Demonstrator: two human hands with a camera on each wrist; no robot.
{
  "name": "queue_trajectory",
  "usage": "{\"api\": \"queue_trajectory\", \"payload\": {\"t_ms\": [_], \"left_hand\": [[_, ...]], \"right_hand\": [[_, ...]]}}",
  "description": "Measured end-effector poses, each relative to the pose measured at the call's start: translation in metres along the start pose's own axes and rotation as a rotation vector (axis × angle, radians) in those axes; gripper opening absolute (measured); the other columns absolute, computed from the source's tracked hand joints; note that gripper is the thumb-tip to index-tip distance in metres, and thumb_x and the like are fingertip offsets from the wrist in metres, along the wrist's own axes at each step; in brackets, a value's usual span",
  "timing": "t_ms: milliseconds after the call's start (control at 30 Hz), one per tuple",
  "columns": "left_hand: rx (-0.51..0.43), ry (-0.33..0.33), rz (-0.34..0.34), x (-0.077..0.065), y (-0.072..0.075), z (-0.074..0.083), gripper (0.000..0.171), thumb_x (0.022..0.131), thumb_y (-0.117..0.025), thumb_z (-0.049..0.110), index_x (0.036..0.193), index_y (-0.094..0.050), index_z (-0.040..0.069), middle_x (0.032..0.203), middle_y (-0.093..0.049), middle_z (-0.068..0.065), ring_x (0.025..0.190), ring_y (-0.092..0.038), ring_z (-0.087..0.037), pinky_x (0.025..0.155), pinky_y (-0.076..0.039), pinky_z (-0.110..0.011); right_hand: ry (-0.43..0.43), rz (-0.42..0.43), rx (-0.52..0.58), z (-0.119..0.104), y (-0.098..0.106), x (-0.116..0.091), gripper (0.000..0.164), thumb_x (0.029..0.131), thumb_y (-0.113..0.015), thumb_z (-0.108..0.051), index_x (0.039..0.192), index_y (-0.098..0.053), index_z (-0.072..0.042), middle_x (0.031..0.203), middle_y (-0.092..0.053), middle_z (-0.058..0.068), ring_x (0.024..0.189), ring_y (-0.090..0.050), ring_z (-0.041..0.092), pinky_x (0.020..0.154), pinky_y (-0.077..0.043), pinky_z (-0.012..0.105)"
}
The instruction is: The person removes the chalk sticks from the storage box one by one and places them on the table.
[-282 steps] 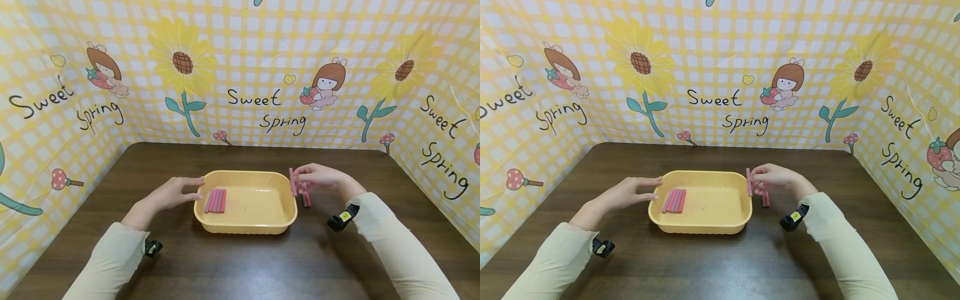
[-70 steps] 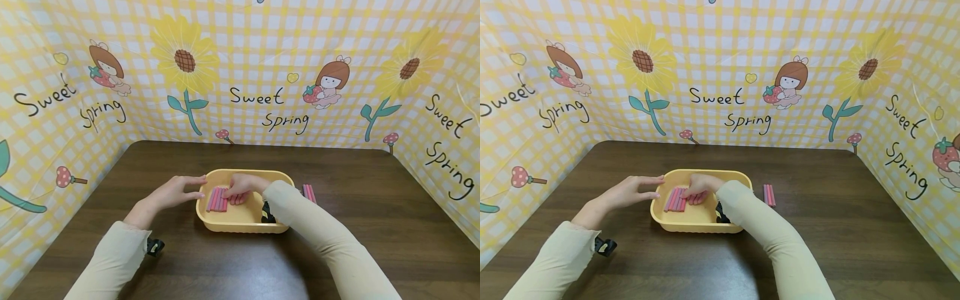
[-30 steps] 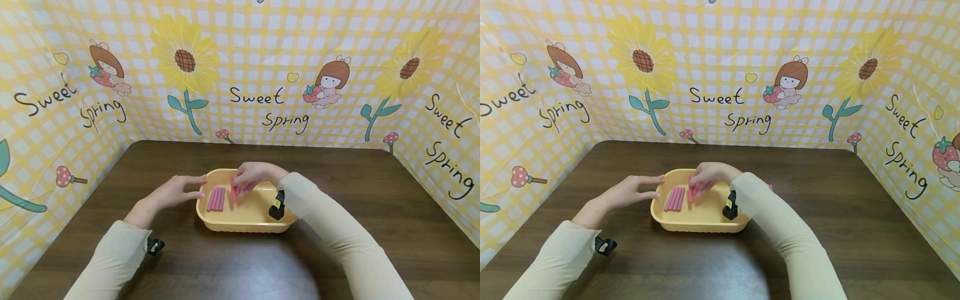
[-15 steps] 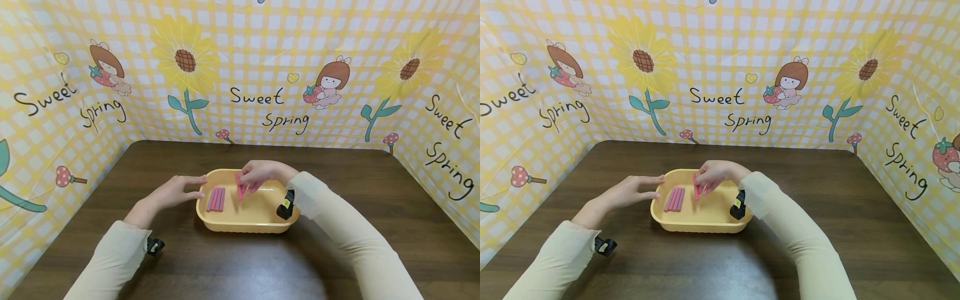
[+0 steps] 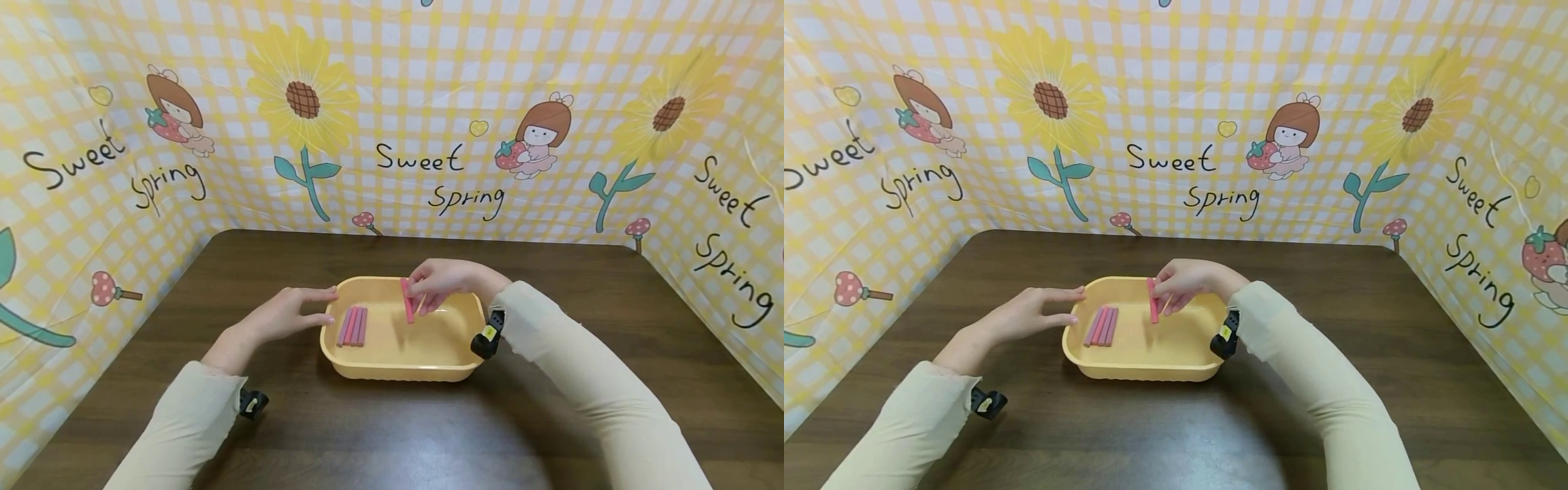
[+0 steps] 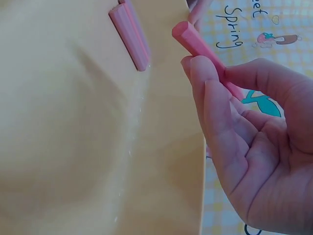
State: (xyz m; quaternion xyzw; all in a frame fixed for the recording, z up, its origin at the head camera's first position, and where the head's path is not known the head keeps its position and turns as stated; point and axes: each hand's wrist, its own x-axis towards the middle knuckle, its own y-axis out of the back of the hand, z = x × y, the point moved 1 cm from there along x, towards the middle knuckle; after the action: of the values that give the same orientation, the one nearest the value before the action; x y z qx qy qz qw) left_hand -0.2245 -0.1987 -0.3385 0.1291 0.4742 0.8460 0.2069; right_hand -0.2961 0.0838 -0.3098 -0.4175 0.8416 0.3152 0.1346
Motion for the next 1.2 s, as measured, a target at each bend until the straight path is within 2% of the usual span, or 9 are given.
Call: {"api": "queue_trajectory", "payload": {"t_ms": [267,500,833,1200], "left_hand": [[0.002,0.003,-0.002,-0.001,-0.001,0.0,0.05,0.086,-0.066,0.026,0.13,-0.055,0.006,0.14,-0.048,-0.013,0.129,-0.046,-0.034,0.107,-0.037,-0.051],[0.005,0.0,0.0,-0.001,-0.001,0.001,0.05,0.086,-0.066,0.027,0.13,-0.055,0.006,0.14,-0.048,-0.013,0.129,-0.046,-0.033,0.106,-0.038,-0.051],[0.005,0.002,-0.001,0.0,-0.001,0.001,0.05,0.086,-0.066,0.026,0.13,-0.055,0.006,0.14,-0.048,-0.014,0.129,-0.046,-0.034,0.106,-0.038,-0.051],[0.006,0.003,0.001,0.0,-0.001,0.0,0.049,0.086,-0.066,0.025,0.13,-0.055,0.006,0.14,-0.048,-0.013,0.129,-0.046,-0.034,0.106,-0.038,-0.051]], "right_hand": [[0.01,0.016,0.01,0.008,0.006,-0.016,0.017,0.094,-0.05,-0.014,0.099,-0.06,-0.001,0.08,-0.068,0.004,0.066,-0.065,0.008,0.064,-0.055,0.02],[0.023,0.025,0.005,0.013,0.01,-0.026,0.017,0.094,-0.052,-0.016,0.098,-0.058,-0.001,0.079,-0.068,0.002,0.069,-0.066,0.009,0.072,-0.058,0.028],[0.021,0.066,0.026,0.024,0.017,-0.043,0.017,0.094,-0.052,-0.016,0.101,-0.058,-0.002,0.08,-0.068,0.001,0.07,-0.066,0.011,0.073,-0.058,0.031],[0.032,0.062,0.07,0.041,0.026,-0.057,0.02,0.095,-0.049,-0.014,0.107,-0.054,0.002,0.079,-0.065,-0.001,0.069,-0.064,0.009,0.066,-0.056,0.023]]}}
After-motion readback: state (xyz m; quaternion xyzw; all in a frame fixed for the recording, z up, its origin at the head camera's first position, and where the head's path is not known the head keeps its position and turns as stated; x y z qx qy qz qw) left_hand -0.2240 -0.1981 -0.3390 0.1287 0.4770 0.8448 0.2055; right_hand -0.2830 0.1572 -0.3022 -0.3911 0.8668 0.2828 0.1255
